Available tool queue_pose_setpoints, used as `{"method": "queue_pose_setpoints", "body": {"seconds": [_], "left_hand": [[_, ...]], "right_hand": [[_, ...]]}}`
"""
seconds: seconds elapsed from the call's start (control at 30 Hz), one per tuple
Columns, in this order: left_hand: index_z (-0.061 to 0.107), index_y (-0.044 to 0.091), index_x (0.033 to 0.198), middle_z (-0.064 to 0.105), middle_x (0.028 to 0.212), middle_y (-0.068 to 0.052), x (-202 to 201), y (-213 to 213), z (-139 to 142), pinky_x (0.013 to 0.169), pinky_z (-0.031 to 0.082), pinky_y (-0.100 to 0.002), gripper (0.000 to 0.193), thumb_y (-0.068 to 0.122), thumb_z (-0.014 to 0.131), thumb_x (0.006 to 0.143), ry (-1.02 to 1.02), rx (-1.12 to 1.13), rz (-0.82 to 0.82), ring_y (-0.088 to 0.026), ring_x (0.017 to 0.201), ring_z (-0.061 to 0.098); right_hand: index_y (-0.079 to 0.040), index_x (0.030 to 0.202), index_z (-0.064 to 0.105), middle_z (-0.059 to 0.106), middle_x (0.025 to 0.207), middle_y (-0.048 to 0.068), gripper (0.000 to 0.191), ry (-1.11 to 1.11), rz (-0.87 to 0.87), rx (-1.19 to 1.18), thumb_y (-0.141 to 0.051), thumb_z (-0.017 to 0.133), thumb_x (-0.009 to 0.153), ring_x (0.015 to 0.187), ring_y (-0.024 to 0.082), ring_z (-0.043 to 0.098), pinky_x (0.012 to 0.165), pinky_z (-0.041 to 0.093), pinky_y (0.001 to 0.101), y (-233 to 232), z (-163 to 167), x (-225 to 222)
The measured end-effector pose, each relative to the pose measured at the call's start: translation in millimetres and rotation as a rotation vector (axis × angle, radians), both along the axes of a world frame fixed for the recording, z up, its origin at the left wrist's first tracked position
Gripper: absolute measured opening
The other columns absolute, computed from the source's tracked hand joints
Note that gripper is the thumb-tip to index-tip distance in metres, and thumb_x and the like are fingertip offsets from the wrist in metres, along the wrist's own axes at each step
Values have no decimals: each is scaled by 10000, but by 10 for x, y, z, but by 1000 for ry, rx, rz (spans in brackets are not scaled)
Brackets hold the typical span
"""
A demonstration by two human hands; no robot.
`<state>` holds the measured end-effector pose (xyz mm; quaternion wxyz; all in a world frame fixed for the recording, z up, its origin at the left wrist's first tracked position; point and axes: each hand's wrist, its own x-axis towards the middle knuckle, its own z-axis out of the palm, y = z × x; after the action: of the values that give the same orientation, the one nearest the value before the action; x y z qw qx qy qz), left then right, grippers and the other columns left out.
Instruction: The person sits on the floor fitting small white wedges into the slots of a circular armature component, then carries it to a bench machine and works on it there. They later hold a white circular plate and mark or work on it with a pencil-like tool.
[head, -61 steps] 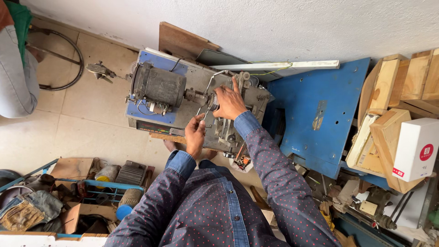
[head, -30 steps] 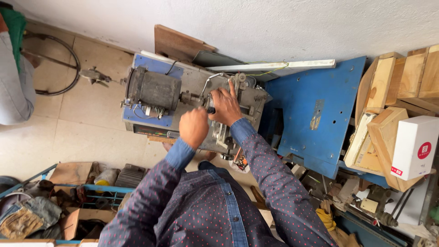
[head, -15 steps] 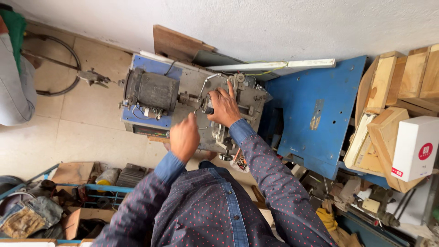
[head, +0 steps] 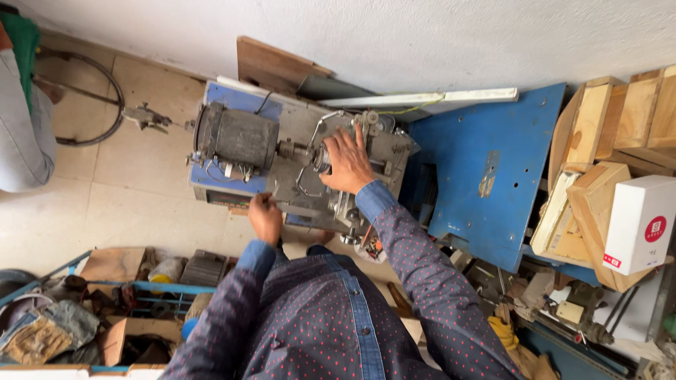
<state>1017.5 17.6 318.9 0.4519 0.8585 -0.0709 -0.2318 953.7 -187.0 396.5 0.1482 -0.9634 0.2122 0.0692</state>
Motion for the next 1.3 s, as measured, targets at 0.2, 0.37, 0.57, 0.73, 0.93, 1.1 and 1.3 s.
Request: {"method": "queue_pose_setpoints", "body": {"seconds": [0.2, 0.37, 0.57, 0.73, 0.93, 1.1, 1.3], "left_hand": [[705, 24, 1011, 726, 942, -240, 181, -255, 27, 798, 531, -519, 130, 104, 648, 926, -29, 72, -79, -458, 890, 687], [668, 24, 1033, 720, 912, -221, 182, -282, 38, 744, 533, -503, 163, 76, 651, 880, -76, 26, -135, -441, 854, 692], [671, 24, 984, 692, 882, -181, 33, -19, 359, 678, 538, -404, 84, 81, 694, 927, -211, -250, -225, -328, 737, 682], [657, 34, 1006, 693, 838, -158, 218, -59, 823, 628, 531, -384, 100, 108, 694, 949, -237, -393, -426, -304, 684, 693], [549, 42, 1026, 688, 779, -205, 798, -957, 871, 613, 514, -518, 133, 145, 632, 1016, -391, -333, -811, -425, 730, 684], [540, 39, 1033, 686, 769, -216, 947, -1470, 806, 623, 527, -529, 156, 180, 607, 1032, -353, -161, -1070, -431, 699, 690], [559, 42, 1006, 692, 788, -236, 1045, -1629, 798, 647, 499, -579, 206, 210, 671, 964, -425, -209, -1010, -483, 759, 661]], "right_hand": [[44, 1361, 515, 544, 1339, 231, 922, -8, -36, -31, -378, 878, 626, 1458, 414, 346, 1261, 61, 592, 20, 16, -11], [54, 1308, 547, 515, 1387, 249, 879, -44, -36, -78, -400, 892, 640, 1488, 431, 295, 1276, 73, 593, 36, -7, -54], [41, 1296, 583, 512, 1397, 239, 854, -90, -39, -39, -396, 889, 628, 1506, 432, 272, 1267, 76, 591, 0, -41, -103], [52, 1273, 582, 530, 1387, 237, 824, -102, -42, -46, -395, 874, 645, 1500, 416, 290, 1269, 81, 582, 26, 25, -111], [40, 1246, 601, 545, 1373, 223, 784, -97, -47, -90, -376, 865, 636, 1485, 397, 327, 1274, 72, 572, 60, 196, -54], [28, 1229, 604, 552, 1328, 194, 787, -112, -71, -88, -378, 872, 610, 1426, 345, 411, 1280, 75, 559, 91, 340, -7], [9, 1223, 611, 561, 1279, 168, 778, -182, -81, -84, -330, 880, 577, 1368, 327, 480, 1283, 104, 561, 119, 438, 12]]}}
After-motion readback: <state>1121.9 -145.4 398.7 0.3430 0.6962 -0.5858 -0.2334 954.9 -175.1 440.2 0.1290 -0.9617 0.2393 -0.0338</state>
